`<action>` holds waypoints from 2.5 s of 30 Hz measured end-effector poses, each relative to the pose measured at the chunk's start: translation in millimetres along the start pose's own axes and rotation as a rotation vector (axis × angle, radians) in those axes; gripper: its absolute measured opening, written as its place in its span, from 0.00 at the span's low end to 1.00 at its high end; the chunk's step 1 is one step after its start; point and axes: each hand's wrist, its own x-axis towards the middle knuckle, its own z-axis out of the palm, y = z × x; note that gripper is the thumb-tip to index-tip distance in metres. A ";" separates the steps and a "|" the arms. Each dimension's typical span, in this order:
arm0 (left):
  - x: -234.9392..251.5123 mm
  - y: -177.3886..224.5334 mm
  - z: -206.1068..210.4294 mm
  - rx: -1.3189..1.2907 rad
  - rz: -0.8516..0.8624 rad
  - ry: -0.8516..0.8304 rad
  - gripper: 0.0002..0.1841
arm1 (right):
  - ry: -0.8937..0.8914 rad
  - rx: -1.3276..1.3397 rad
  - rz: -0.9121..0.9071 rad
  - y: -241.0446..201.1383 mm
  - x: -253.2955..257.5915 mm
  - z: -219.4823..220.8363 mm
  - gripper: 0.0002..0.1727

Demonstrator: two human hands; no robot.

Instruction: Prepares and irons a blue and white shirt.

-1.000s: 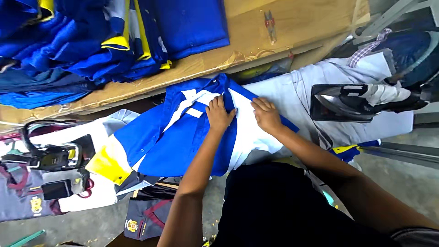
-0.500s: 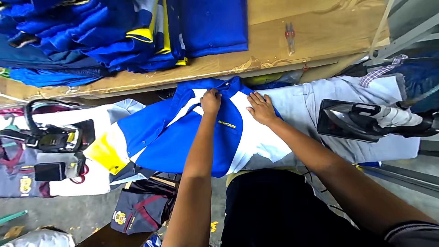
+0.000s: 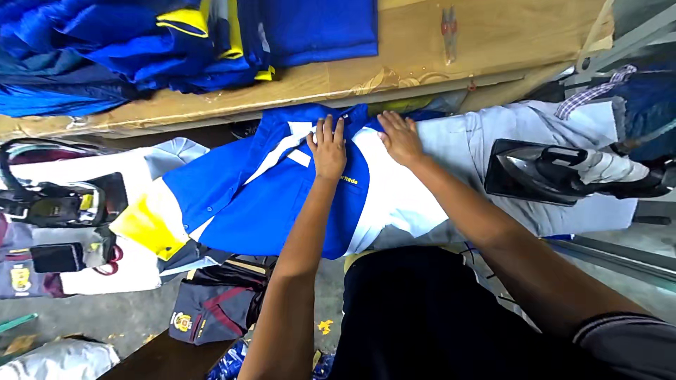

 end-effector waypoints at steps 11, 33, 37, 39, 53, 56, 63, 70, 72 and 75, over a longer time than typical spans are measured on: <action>-30.5 9.7 43.3 -0.088 0.253 -0.229 0.30 | 0.102 -0.213 0.004 31.6 -99.0 43.3 0.38; -187.0 87.6 6.2 -0.383 0.433 -0.386 0.17 | 0.045 -0.199 -0.008 78.4 -219.9 20.5 0.35; -182.8 98.0 12.9 -0.347 0.455 -0.261 0.15 | 0.085 -0.134 0.038 72.3 -222.9 15.5 0.34; -177.4 100.4 14.4 -0.377 0.438 -0.229 0.12 | 0.197 -0.021 0.075 54.5 -236.9 5.0 0.29; -146.7 116.8 -17.4 -0.560 0.086 -0.594 0.18 | 0.106 1.000 0.486 -50.8 -257.4 28.5 0.25; -151.5 117.8 -19.6 -0.547 0.087 -0.585 0.18 | 0.095 1.037 0.567 -53.1 -250.3 29.1 0.20; -163.2 120.6 -30.1 -0.505 0.126 -0.391 0.15 | 0.069 1.141 0.742 -59.6 -249.3 23.4 0.16; -227.3 99.5 -15.4 -0.266 0.240 -0.179 0.12 | -0.004 1.069 0.907 -51.1 -254.0 34.4 0.14; -229.7 89.8 -10.2 -0.226 0.246 -0.207 0.13 | -0.011 1.043 0.913 -53.1 -254.3 35.1 0.12; -222.2 84.0 -9.6 -0.231 0.211 -0.234 0.13 | -0.032 0.972 0.870 -52.2 -255.3 36.7 0.11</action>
